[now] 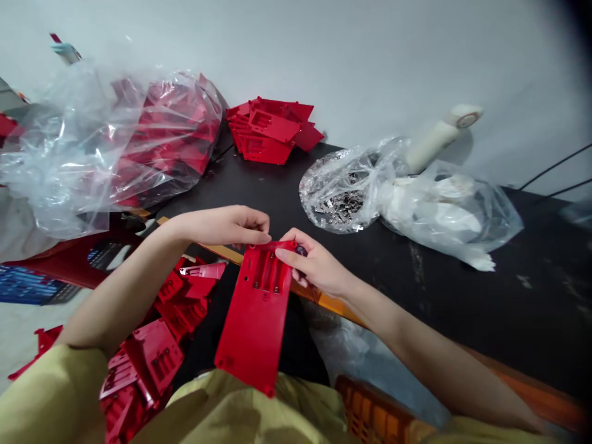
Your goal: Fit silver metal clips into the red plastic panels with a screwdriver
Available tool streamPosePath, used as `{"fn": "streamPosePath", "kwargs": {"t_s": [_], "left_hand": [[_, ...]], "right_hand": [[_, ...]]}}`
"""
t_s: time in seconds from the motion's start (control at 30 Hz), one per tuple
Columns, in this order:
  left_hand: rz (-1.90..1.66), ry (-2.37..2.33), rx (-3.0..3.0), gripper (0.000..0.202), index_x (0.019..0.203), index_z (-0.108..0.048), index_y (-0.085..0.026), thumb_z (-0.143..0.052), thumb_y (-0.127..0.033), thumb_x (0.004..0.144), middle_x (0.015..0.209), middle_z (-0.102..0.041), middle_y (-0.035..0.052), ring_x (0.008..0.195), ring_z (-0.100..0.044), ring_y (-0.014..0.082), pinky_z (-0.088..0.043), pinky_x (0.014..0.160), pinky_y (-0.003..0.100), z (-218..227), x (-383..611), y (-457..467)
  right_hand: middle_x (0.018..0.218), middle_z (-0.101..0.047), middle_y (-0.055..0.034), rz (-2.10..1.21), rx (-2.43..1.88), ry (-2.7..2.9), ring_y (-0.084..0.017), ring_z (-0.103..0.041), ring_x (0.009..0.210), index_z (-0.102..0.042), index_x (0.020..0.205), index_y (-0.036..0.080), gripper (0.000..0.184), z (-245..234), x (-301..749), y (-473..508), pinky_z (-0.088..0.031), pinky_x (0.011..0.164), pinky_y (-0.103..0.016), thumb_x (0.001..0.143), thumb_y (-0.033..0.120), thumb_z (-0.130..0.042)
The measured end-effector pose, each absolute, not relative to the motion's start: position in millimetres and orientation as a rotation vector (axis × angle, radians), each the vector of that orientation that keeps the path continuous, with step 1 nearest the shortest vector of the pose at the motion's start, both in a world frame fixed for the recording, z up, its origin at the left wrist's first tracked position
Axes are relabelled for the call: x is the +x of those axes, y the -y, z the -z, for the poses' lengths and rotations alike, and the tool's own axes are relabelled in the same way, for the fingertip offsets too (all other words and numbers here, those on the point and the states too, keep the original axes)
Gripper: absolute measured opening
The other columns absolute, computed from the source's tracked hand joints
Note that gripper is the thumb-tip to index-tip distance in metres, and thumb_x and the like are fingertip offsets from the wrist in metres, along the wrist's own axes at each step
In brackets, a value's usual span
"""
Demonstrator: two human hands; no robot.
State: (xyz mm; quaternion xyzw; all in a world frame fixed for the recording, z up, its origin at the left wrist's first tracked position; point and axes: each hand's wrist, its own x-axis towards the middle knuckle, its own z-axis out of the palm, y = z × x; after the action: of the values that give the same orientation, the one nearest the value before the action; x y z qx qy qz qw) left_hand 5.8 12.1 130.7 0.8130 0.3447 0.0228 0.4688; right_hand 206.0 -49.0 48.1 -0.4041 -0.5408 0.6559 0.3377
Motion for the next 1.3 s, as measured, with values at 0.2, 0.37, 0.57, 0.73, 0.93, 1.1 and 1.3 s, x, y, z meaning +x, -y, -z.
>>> {"fn": "streamPosePath", "kwargs": {"t_s": [0.2, 0.37, 0.57, 0.73, 0.93, 1.1, 1.3], "left_hand": [[-0.586, -1.391, 2.23, 0.034, 0.064, -0.062, -0.019, -0.055, -0.046, 0.085, 0.051, -0.047, -0.0033, 0.049, -0.038, 0.0101, -0.024, 0.047, 0.022, -148, -13, 51], [-0.452, -1.457, 1.982, 0.038, 0.065, -0.07, -0.02, -0.053, -0.047, 0.087, 0.051, -0.055, -0.0001, 0.046, -0.042, 0.0108, -0.026, 0.046, 0.023, -119, -27, 98], [-0.799, -1.49, 1.236, 0.042, 0.064, -0.069, -0.017, -0.067, -0.058, 0.074, 0.048, -0.055, 0.0004, 0.039, -0.035, 0.0074, -0.024, 0.038, 0.019, -85, -29, 119], [-1.081, -1.572, 0.641, 0.048, 0.051, -0.057, -0.015, -0.085, -0.054, 0.051, 0.045, -0.045, -0.0061, 0.038, -0.031, 0.0025, -0.024, 0.037, 0.016, -67, -18, 143], [-1.217, -1.714, 0.431, 0.043, 0.057, -0.059, -0.015, -0.088, -0.045, 0.047, 0.047, -0.051, -0.0059, 0.042, -0.037, 0.0038, -0.031, 0.041, 0.015, -44, -30, 162], [-1.245, -1.795, 0.368, 0.037, 0.052, -0.054, -0.016, -0.087, -0.031, 0.041, 0.043, -0.048, -0.0077, 0.04, -0.035, 0.0032, -0.028, 0.038, 0.013, -42, -47, 178], [-1.194, -1.794, 0.501, 0.027, 0.055, -0.057, -0.016, -0.082, -0.02, 0.046, 0.046, -0.054, -0.0058, 0.041, -0.043, 0.0055, -0.035, 0.04, 0.014, -55, -52, 200]], "right_hand": [[0.049, -0.047, 0.0114, -1.496, -1.058, 1.257, -0.005, -0.041, 0.037, -0.044, 0.084, 0.023, 0.034, -36, 178, 81, -0.033, 0.034, -0.013, 0.084, 0.052, -0.062], [0.055, -0.051, 0.009, -1.276, -1.086, 1.234, -0.006, -0.048, 0.042, -0.048, 0.088, 0.022, 0.027, -21, 155, 106, -0.039, 0.039, -0.015, 0.09, 0.048, -0.058], [0.068, -0.068, -0.0001, -0.972, -1.078, 1.374, -0.012, -0.063, 0.054, -0.056, 0.093, 0.021, 0.015, 7, 116, 130, -0.05, 0.054, -0.022, 0.092, 0.036, -0.058], [0.083, -0.075, -0.0105, -0.775, -1.035, 1.529, -0.019, -0.07, 0.068, -0.065, 0.101, 0.017, 0.021, 35, 89, 146, -0.053, 0.065, -0.027, 0.093, 0.032, -0.052], [0.075, -0.074, -0.0073, -0.863, -0.881, 1.809, -0.017, -0.068, 0.066, -0.067, 0.109, 0.017, 0.024, 38, 84, 158, -0.049, 0.064, -0.025, 0.091, 0.025, -0.053], [0.076, -0.068, 0.0058, -1.203, -0.66, 1.933, -0.009, -0.064, 0.064, -0.058, 0.113, 0.025, 0.037, 7, 103, 146, -0.047, 0.063, -0.017, 0.08, 0.036, -0.071], [0.077, -0.063, 0.0022, -1.468, -0.791, 1.963, -0.011, -0.058, 0.069, -0.056, 0.086, 0.019, 0.023, -30, 111, 134, -0.041, 0.064, -0.022, 0.091, 0.041, -0.056]]}}
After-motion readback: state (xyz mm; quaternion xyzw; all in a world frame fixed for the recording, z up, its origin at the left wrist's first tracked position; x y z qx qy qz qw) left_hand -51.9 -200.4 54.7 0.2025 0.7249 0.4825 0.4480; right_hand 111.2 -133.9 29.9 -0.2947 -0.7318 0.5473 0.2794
